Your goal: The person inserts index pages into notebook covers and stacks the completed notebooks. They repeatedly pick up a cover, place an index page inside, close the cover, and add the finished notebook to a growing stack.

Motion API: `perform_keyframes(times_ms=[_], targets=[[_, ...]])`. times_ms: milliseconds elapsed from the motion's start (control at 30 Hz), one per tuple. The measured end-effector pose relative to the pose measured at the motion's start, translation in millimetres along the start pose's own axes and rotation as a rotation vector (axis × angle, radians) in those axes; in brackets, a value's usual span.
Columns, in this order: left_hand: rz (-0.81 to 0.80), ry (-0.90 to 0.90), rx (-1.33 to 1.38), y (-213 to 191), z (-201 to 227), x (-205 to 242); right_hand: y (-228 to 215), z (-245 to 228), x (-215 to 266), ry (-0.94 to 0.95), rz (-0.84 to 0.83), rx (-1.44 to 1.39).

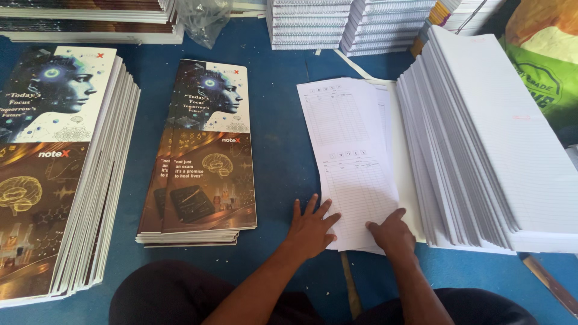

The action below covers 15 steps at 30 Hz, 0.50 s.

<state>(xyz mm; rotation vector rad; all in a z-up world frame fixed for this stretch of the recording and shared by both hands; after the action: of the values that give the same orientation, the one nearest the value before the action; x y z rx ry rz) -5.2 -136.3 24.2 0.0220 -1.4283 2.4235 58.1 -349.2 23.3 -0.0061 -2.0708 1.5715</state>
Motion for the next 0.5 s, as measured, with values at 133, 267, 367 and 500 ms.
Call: perform_keyframes(times_ms=[133, 267, 367, 500], targets=[[-0.002, 0.001, -0.012, 0.6, 0.2, -1.7, -13.5, -7.7, 7.2, -0.026, 0.08, 0.131], [0.014, 0.016, -0.016, 1.0, -0.5, -0.5, -28.4, -18.4, 12.4, -0.235, 0.224, -0.103], [0.031, 0.023, -0.018, 0.7, -0.4, -0.7, -31.3, -21.2, 12.3, -0.227, 0.084, -0.533], [0.042, 0.026, 0.02, 4.2, -3.6, -2.5, -33.4, -33.6, 21.0, -0.22, -0.087, -0.717]])
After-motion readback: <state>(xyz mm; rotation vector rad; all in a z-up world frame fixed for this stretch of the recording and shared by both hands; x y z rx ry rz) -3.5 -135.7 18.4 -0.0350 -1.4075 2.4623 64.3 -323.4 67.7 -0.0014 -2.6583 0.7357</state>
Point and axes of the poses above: each hand's wrist, its own x-axis away from the middle knuckle, its own y-axis out of the palm, z = x × y, the point moved 5 cm from there along -x, towards the middle knuckle
